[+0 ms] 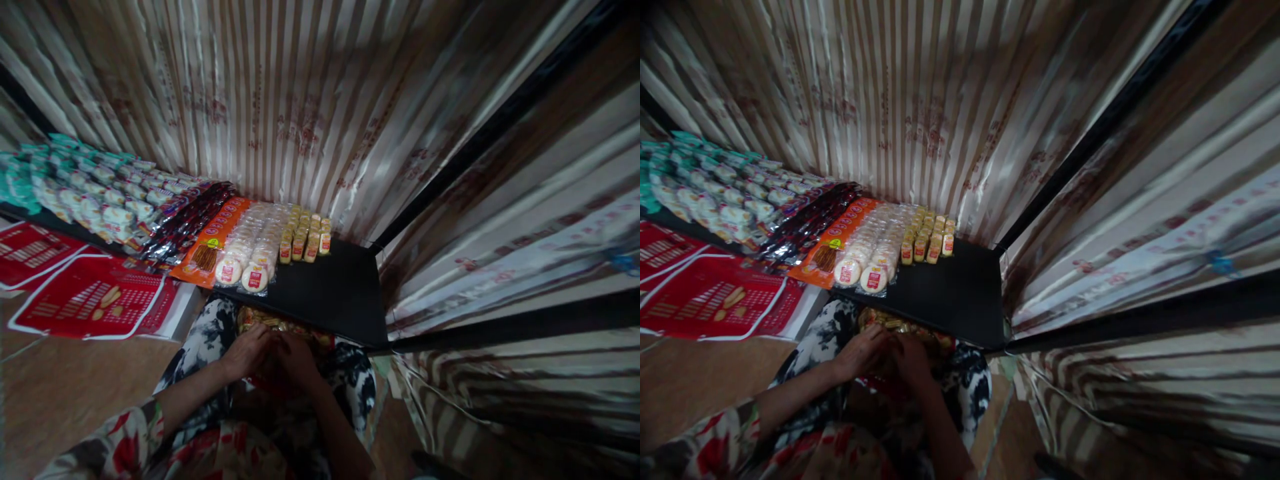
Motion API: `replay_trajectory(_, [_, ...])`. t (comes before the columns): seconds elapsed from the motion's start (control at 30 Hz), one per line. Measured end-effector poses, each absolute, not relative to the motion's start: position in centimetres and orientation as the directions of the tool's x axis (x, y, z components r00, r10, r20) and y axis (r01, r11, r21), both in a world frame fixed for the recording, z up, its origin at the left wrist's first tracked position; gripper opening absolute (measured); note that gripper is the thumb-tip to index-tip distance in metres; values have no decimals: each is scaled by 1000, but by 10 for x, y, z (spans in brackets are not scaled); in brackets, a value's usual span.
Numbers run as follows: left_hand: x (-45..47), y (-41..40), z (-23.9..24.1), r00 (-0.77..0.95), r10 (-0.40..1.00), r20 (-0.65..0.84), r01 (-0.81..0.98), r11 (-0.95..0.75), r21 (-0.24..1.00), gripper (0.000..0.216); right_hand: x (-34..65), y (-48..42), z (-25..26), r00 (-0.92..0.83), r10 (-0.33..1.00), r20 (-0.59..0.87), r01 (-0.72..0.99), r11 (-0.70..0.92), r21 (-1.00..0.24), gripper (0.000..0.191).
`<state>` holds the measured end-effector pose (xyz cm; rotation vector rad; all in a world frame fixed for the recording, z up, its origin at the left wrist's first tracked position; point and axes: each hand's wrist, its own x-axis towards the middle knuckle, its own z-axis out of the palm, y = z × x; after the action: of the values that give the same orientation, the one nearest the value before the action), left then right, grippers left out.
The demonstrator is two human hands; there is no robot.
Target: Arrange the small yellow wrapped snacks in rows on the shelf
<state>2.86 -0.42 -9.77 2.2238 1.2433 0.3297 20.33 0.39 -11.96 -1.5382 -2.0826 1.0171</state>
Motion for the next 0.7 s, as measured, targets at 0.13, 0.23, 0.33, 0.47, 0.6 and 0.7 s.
replay_trajectory(0.13, [33, 0, -87, 534, 842, 80, 664, -475, 578, 38, 214, 4, -101, -283, 954, -101, 600, 94, -795, 27])
replay_trajectory(0.23, [40, 5, -81, 401, 898, 179, 696, -426, 577, 43, 222, 6, -88, -202, 970, -138, 461, -30, -887, 27])
replay_trajectory(0.33, [53, 12, -77, 233, 936, 264, 724, -348, 595, 45, 226, 8, -79, -169, 956, -240, 185, -208, -960, 31])
replay_trajectory(0.47, [74, 22, -72, 113, 939, 325, 665, -315, 677, 41, 230, 14, -72, -90, 964, -251, -51, -256, -965, 38])
replay_trajectory(0.6, [95, 33, -66, 93, 943, 318, 540, -316, 780, 36, 235, 24, -68, -27, 975, -221, -96, -222, -970, 46])
replay_trajectory(0.7, [107, 42, -61, 99, 935, 342, 496, -344, 797, 38, 242, 37, -68, 2, 986, -164, -69, -164, -984, 41])
